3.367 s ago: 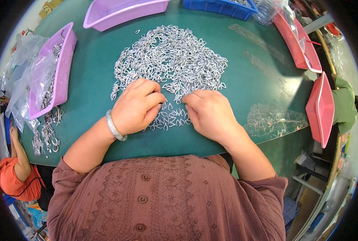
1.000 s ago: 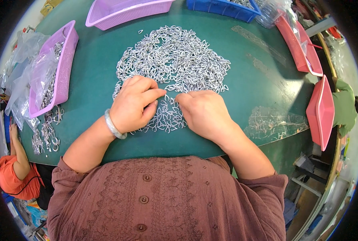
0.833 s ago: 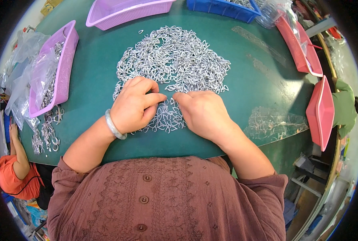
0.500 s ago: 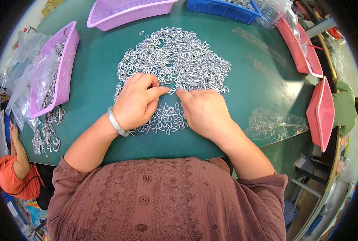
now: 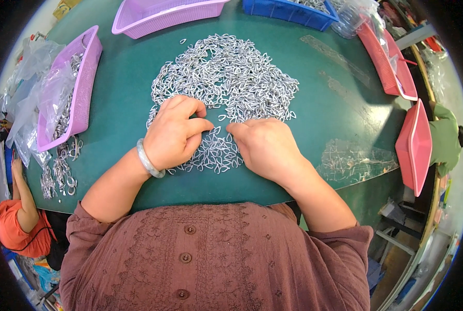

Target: The person spreads a pile of small metal pieces on the table and separates individual pieces from the pile by hand.

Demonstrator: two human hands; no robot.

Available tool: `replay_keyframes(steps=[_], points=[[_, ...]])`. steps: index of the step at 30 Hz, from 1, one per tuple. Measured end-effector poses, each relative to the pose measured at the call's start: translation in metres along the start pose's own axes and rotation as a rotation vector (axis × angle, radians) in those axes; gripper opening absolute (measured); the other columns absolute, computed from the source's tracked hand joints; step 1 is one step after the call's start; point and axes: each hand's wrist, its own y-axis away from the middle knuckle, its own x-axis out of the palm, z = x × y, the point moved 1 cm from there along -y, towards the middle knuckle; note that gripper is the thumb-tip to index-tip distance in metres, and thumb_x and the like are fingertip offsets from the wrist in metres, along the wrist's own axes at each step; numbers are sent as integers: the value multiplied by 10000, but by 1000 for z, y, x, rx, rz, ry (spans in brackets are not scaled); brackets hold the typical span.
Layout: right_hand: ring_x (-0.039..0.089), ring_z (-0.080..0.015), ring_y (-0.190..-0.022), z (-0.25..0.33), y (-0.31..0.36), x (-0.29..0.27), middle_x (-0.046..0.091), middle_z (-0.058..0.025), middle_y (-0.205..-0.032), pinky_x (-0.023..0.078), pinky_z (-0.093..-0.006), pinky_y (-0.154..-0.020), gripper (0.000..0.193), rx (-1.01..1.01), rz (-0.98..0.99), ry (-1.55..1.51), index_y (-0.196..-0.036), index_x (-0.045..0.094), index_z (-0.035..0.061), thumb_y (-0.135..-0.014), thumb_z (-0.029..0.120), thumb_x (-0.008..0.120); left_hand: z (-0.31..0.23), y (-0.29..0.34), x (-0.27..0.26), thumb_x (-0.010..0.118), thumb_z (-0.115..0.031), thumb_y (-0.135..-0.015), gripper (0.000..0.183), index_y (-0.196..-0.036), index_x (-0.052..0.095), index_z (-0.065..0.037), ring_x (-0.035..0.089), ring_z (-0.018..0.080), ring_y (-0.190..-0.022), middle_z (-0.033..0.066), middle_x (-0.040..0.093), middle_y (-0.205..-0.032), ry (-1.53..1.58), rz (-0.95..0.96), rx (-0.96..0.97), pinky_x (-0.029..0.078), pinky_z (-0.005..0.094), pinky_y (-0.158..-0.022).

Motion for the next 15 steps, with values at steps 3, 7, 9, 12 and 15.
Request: replay_keyframes(steps=[3, 7, 9, 12, 15], points=[[648, -302, -660, -3, 1, 2, 657, -100, -720, 520, -418, -635, 187, -11, -84, -15, -996, 682, 50, -822, 67, 615, -2, -3, 3, 608, 14, -724, 268, -952, 717, -72, 551, 284, -959, 90, 592, -987, -4, -10, -16, 434, 398, -873], [656, -297, -679, 0, 0, -1, 669, -102, -742, 524, -414, -636, 193, 97, -66, 51, -1001, 683, 54, -819, 71, 619, -5, -4, 7, 591, 24, -724, 352, -1037, 710, -86, 536, 300, -1005, 105, 580, -1064, -66, 6, -13, 424, 403, -903], [666, -296, -700, -1, 2, 0, 681, -107, -766, 528, -416, -638, 205, 58, -8, 62, -1012, 683, 54, -819, 77, 621, -4, -3, 6, 595, 24, -716, 350, -1027, 711, -88, 534, 302, -1010, 105, 582, -1068, -65, 9, -15, 422, 405, -906], [668, -301, -705, -2, 3, -1, 686, -112, -779, 526, -420, -633, 223, 2, -9, -17, -1038, 679, 57, -826, 84, 618, -4, -3, 5, 601, 22, -706, 332, -998, 712, -88, 534, 304, -1014, 105, 585, -1072, -55, 16, -16, 421, 408, -907], [667, -306, -706, 2, -2, -7, 685, -116, -780, 526, -421, -634, 222, 135, -47, 14, -1046, 681, 61, -839, 98, 613, -3, -3, 5, 606, 22, -700, 291, -949, 714, -83, 535, 302, -1013, 103, 588, -1060, -33, 10, -2, 421, 410, -905]])
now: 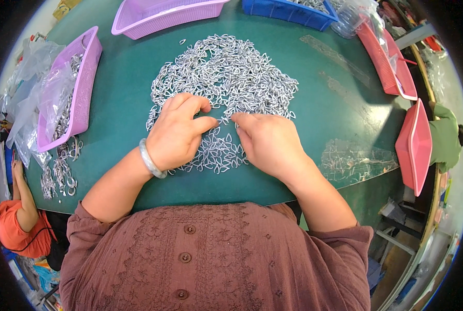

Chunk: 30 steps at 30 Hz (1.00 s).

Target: The person spreads a pile of small metal pieces on the table and separates individual pieces from the pile by hand.

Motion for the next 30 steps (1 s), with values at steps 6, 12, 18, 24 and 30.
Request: replay_keyframes(steps=[6, 12, 18, 24, 30], points=[[664, -322, -696, 2, -2, 5, 686, -125, -784, 525, -433, -630, 216, -86, 77, 37, -1054, 678, 63, -868, 127, 591, 3, 3, -5, 607, 30, -687, 214, -848, 704, -71, 538, 293, -1002, 88, 594, -1017, 66, 1, 48, 417, 399, -898], [662, -315, -678, 5, -4, 3, 683, -117, -772, 527, -426, -621, 209, 18, 77, 62, -1047, 680, 75, -865, 130, 594, 6, 2, -7, 585, 46, -695, 227, -857, 695, -68, 545, 289, -968, 85, 595, -990, 110, 36, 20, 413, 390, -896], [655, -310, -650, 2, 0, 6, 669, -106, -727, 525, -419, -602, 208, -38, 56, 50, -1042, 679, 80, -857, 110, 590, 2, 1, 0, 594, 37, -705, 289, -950, 709, -66, 548, 286, -954, 87, 593, -983, 82, -10, 16, 416, 395, -890], [651, -303, -649, 1, 0, 7, 665, -94, -723, 524, -414, -605, 185, -61, 38, 50, -1006, 693, 81, -847, 104, 601, 1, 1, -3, 610, 23, -703, 272, -940, 713, -64, 548, 284, -955, 83, 591, -981, 68, 7, 33, 418, 394, -882], [651, -302, -661, 1, 2, 7, 660, -99, -716, 522, -415, -616, 157, -91, 6, -5, -962, 707, 91, -839, 97, 610, 3, 2, -4, 609, 29, -694, 262, -920, 708, -57, 550, 279, -949, 78, 595, -981, 51, 16, 51, 419, 395, -874]])
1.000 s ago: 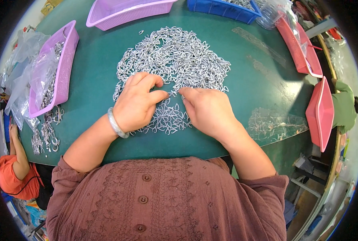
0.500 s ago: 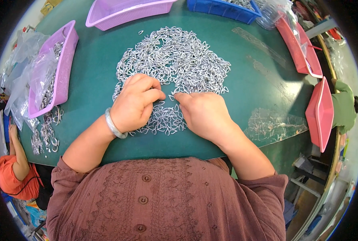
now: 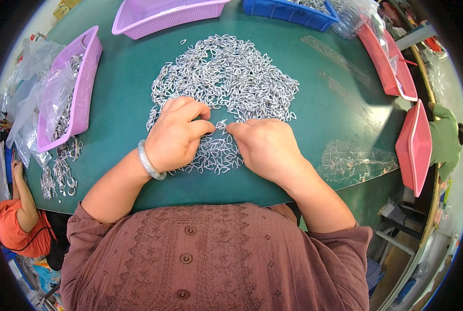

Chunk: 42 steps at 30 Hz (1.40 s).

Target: The person spreads a pile of small metal pieces on the table and separates individual pieces from the pile by hand.

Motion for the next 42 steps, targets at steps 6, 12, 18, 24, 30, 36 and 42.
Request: replay_keyframes(steps=[6, 12, 18, 24, 30, 36, 42], points=[[642, -299, -664, -1, 2, 0, 646, -93, -713, 516, -414, -617, 158, 16, -25, -18, -961, 708, 95, -832, 100, 616, -1, -1, 2, 617, 35, -690, 259, -911, 710, -64, 552, 278, -941, 75, 604, -974, 7, -53, -21, 423, 398, -866], [637, -294, -661, 2, 2, -6, 625, -79, -699, 513, -416, -619, 204, -31, 138, 21, -1007, 700, 109, -818, 110, 622, 1, 0, 0, 634, 31, -686, 243, -889, 722, -69, 555, 278, -931, 73, 606, -948, 14, -46, 6, 428, 398, -857], [645, -297, -655, 4, 2, -8, 637, -86, -702, 511, -421, -596, 201, -53, 188, 7, -1011, 697, 108, -825, 114, 622, 0, 0, 1, 625, 28, -697, 258, -907, 730, -80, 555, 278, -937, 71, 604, -946, 1, -47, -11, 422, 400, -858], [666, -311, -663, -2, -7, -5, 678, -126, -727, 515, -435, -590, 207, 116, 51, 124, -1052, 673, 95, -874, 123, 572, -2, 0, 1, 607, 19, -711, 267, -928, 728, -79, 556, 269, -950, 68, 617, -977, 12, 25, -1, 407, 394, -870], [663, -320, -661, -1, -11, -5, 666, -131, -701, 511, -445, -585, 218, 62, 124, 106, -1063, 651, 79, -878, 125, 545, 2, 3, -2, 599, 11, -714, 266, -927, 729, -81, 562, 264, -978, 64, 637, -1046, 76, 106, 69, 403, 388, -880], [666, -328, -708, 1, -17, -9, 686, -147, -797, 525, -411, -633, 249, 179, 195, 134, -1095, 695, 103, -862, 110, 609, 0, 1, 2, 595, 16, -698, 292, -934, 732, -86, 565, 263, -985, 34, 652, -1000, 48, -12, 8, 395, 396, -900], [669, -323, -712, -4, -9, -15, 686, -145, -799, 525, -393, -634, 261, 165, 73, 33, -1106, 693, 99, -858, 77, 612, 4, 2, -1, 584, 30, -690, 249, -859, 720, -92, 569, 249, -964, 22, 653, -933, 46, 39, 29, 390, 391, -892]])
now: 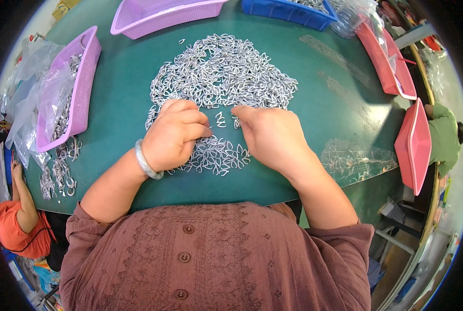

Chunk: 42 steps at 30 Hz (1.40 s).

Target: The person spreads a pile of small metal pieces on the table and separates individual pieces from the pile by hand.

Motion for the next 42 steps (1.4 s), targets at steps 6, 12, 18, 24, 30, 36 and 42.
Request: replay_keyframes(steps=[6, 12, 18, 24, 30, 36, 42], points=[[655, -315, -684, 6, 10, 9, 677, -121, -786, 520, -393, -618, 262, -97, -2, -40, -1095, 683, 91, -842, 55, 623, 4, 1, -1, 571, 40, -685, 192, -766, 671, -101, 568, 236, -898, 4, 641, -857, 50, -10, 1, 391, 375, -841], [653, -300, -651, 6, 12, 11, 649, -98, -686, 518, -422, -591, 261, -191, 47, -43, -1062, 677, 96, -814, 87, 596, -2, -3, 2, 557, 61, -696, 269, -887, 693, -70, 564, 275, -929, 68, 622, -926, 30, -44, -76, 420, 392, -865], [645, -307, -666, 13, 12, 10, 660, -113, -741, 499, -406, -591, 250, -79, 164, 52, -1085, 671, 90, -841, 63, 620, -5, -3, 8, 542, 77, -722, 348, -998, 710, -51, 546, 305, -994, 116, 591, -991, -29, -64, -126, 436, 408, -907], [644, -295, -633, 2, 22, 12, 649, -96, -689, 503, -407, -576, 248, -42, -66, 60, -1092, 673, 88, -861, 90, 584, -5, -4, 3, 550, 45, -736, 308, -977, 712, -57, 555, 291, -1028, 84, 633, -1061, -1, 32, -69, 422, 406, -926], [642, -301, -634, 2, 27, 9, 657, -100, -710, 504, -414, -578, 242, -23, -56, -3, -1094, 680, 110, -867, 110, 595, -4, -1, 2, 573, 9, -706, 255, -908, 712, -63, 573, 282, -1052, 56, 674, -1080, 40, 91, 50, 418, 413, -929], [635, -310, -660, 2, 29, 9, 652, -117, -739, 500, -397, -596, 243, -57, -14, -81, -1074, 698, 93, -850, 54, 614, -7, -2, -2, 586, 21, -680, 251, -882, 708, -67, 578, 282, -1030, 48, 663, -993, 16, 108, 111, 425, 417, -912], [635, -289, -659, 0, 33, 19, 634, -74, -704, 506, -406, -606, 192, -98, -10, -50, -1017, 688, 121, -844, 106, 607, -12, -7, 7, 598, 13, -711, 258, -933, 710, -56, 573, 277, -972, 69, 633, -980, 42, -16, 32, 425, 410, -892]])
